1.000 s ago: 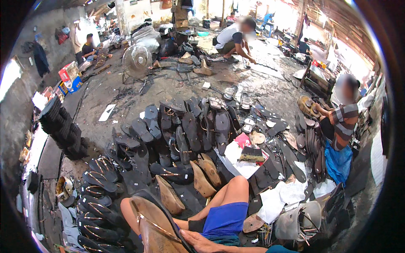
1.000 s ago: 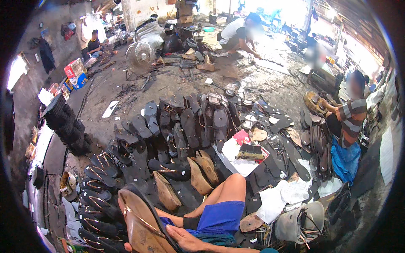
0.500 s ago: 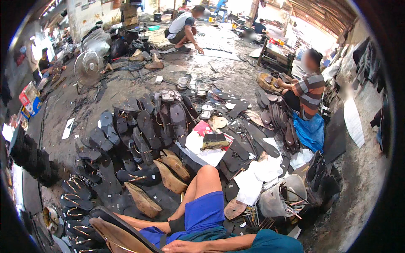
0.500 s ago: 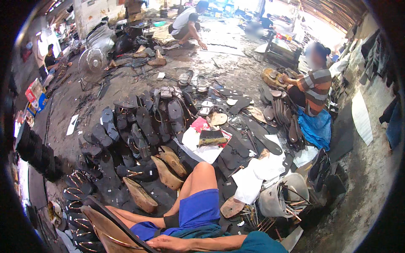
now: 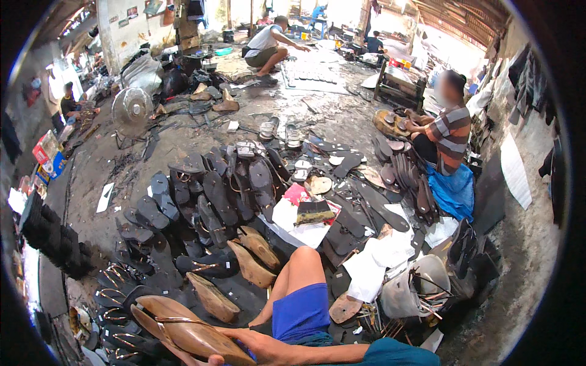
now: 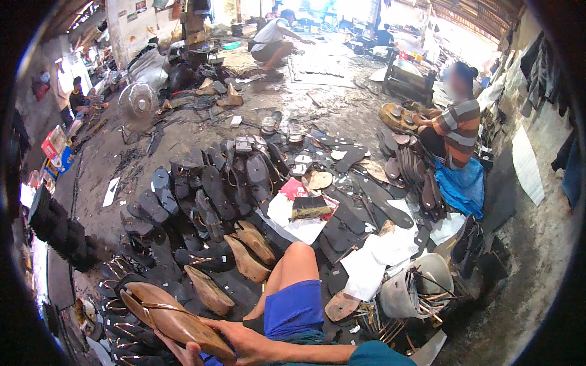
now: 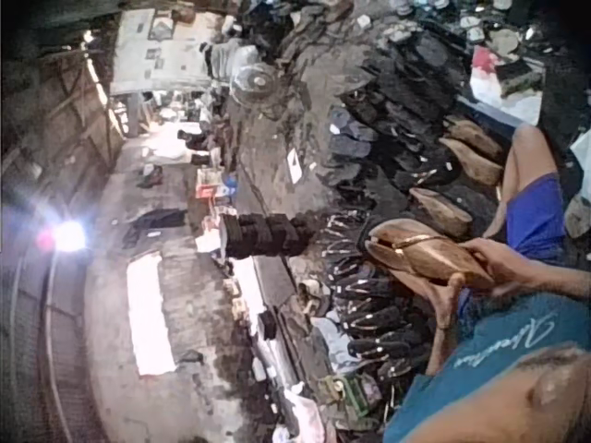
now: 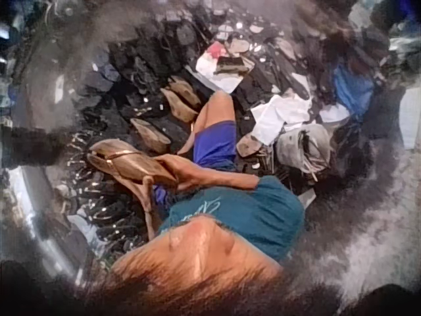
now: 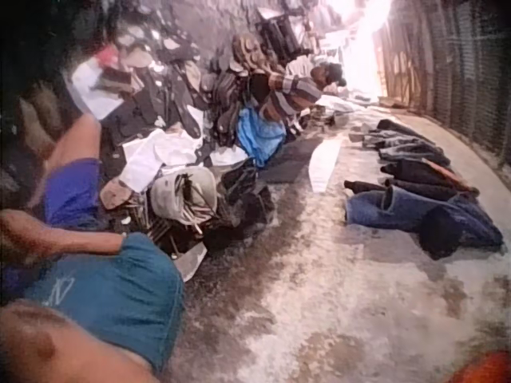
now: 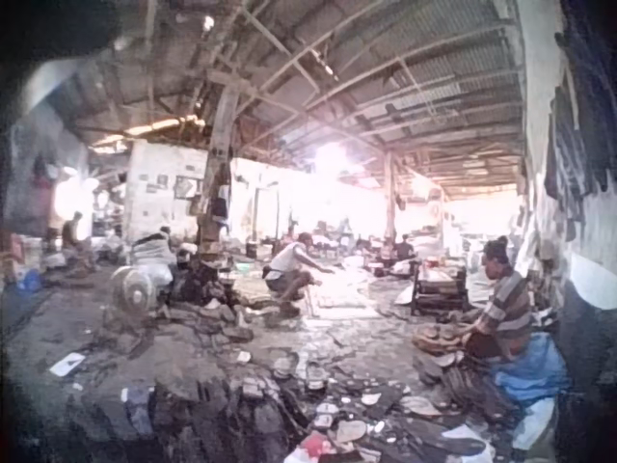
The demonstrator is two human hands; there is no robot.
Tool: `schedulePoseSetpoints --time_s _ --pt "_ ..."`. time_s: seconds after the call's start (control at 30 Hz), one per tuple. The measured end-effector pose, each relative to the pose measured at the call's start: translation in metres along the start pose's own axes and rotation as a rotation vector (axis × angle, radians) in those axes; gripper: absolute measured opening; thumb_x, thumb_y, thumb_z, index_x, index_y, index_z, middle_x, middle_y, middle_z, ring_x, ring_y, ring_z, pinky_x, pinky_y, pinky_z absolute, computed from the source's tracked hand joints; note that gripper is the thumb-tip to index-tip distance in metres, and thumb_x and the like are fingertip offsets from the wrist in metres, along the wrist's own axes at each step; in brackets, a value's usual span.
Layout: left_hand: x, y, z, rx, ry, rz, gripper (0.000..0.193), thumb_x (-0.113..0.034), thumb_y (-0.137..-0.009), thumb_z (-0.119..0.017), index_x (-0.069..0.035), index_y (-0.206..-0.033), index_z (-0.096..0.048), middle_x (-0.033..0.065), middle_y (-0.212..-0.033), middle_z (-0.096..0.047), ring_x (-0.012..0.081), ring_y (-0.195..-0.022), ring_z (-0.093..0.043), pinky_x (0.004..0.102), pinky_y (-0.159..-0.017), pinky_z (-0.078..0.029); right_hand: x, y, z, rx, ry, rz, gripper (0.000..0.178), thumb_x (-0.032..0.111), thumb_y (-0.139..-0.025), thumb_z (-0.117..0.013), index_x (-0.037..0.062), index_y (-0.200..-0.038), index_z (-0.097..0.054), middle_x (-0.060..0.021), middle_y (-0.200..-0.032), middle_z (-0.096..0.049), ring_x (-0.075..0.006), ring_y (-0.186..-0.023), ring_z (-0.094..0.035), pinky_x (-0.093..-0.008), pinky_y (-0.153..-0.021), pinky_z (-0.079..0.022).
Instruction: The person sits on the floor and repeatedly picks up black flip-flops and wooden shoe lasts, aligns the straps, and presses the soles onto the lasts. The person handles the sandals one at a time, turning them over and adjusting the straps before placing them back on the floor.
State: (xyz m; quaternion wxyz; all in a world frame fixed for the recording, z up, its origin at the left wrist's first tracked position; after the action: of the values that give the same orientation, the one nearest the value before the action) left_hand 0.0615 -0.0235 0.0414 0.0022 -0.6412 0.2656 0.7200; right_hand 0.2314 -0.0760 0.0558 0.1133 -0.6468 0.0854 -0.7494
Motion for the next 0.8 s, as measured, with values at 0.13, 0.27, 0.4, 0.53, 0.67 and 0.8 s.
schedulePoseSetpoints --time_s 0.13,0.27,0.4,0.53,0.67,0.8 --pt "-0.046 0.008 -0.031 -0.059 -0.518 -0.297 0.101 -0.012 -0.081 -0.083 -0.003 -0.160 -0.020 0.0234 -0.152 -0.039 0.0361 -0.131 -0.047 0.0422 -0.104 -0.046 -0.077 0.026 -0.014 0.100 -0.642 -0.440 0.108 0.044 -0.086 -0.077 0.0016 -0.160 -0.012 -0.0182 -0.163 -0.026 -0.0299 -0.150 -0.026 -0.0407 -0.122 -0.021" --pt "0.022 -0.026 0.020 -0.039 -0.955 -0.697 0.050 -0.028 -0.101 -0.060 0.003 -0.141 -0.053 0.0255 -0.132 -0.058 0.0361 -0.119 -0.057 0.0418 -0.097 -0.049 -0.064 0.042 -0.016 -0.050 -1.211 -0.451 0.107 0.036 -0.083 -0.078 -0.0002 -0.160 -0.013 -0.0163 -0.160 -0.031 -0.0280 -0.147 -0.031 -0.0409 -0.121 -0.024" --pt "-0.009 -0.011 -0.019 0.355 -0.430 -0.129 0.032 -0.014 -0.103 -0.058 0.002 -0.131 -0.060 0.0126 -0.104 -0.067 0.0247 -0.085 -0.061 0.0349 -0.079 -0.051 -0.041 0.057 -0.009 -0.178 -1.322 -0.526 0.105 0.033 -0.082 -0.078 -0.0004 -0.159 -0.015 -0.0160 -0.158 -0.033 -0.0280 -0.145 -0.033 -0.0410 -0.120 -0.026" --pt "0.008 -0.008 -0.029 0.305 -0.246 0.065 0.038 -0.017 -0.102 -0.059 0.002 -0.136 -0.054 0.0117 -0.113 -0.062 0.0236 -0.094 -0.057 0.0343 -0.085 -0.047 -0.033 0.076 -0.006 -0.246 -1.395 -0.508 0.102 0.031 -0.082 -0.079 -0.0005 -0.158 -0.018 -0.0156 -0.156 -0.036 -0.0280 -0.144 -0.036 -0.0411 -0.119 -0.028" --pt "0.019 -0.008 -0.031 0.289 -0.154 0.112 0.046 -0.019 -0.101 -0.061 0.001 -0.141 -0.048 0.0109 -0.121 -0.058 0.0225 -0.104 -0.053 0.0337 -0.091 -0.044 -0.027 0.087 -0.007 -0.299 -1.385 -0.510 0.100 0.028 -0.081 -0.079 -0.0006 -0.157 -0.021 -0.0153 -0.154 -0.038 -0.0280 -0.142 -0.038 -0.0411 -0.118 -0.030" --pt "0.022 -0.004 -0.031 0.269 -0.097 0.103 0.054 -0.021 -0.100 -0.062 0.000 -0.145 -0.042 0.0100 -0.129 -0.054 0.0214 -0.113 -0.049 0.0331 -0.098 -0.041 -0.027 0.091 -0.009 -0.262 -1.366 -0.501 0.097 0.026 -0.081 -0.079 -0.0008 -0.156 -0.023 -0.0149 -0.152 -0.040 -0.0280 -0.140 -0.041 -0.0412 -0.117 -0.032"
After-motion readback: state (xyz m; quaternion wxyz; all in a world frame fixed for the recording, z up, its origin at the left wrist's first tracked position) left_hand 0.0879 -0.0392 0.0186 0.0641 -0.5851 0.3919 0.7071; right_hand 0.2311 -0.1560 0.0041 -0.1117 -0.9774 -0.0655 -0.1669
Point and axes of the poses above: each hand's wrist, its own y-axis away from the middle knuckle, its own z-axis out of the back of the hand, x = y × z, the point moved 4 cm from there along -y, towards the middle knuckle
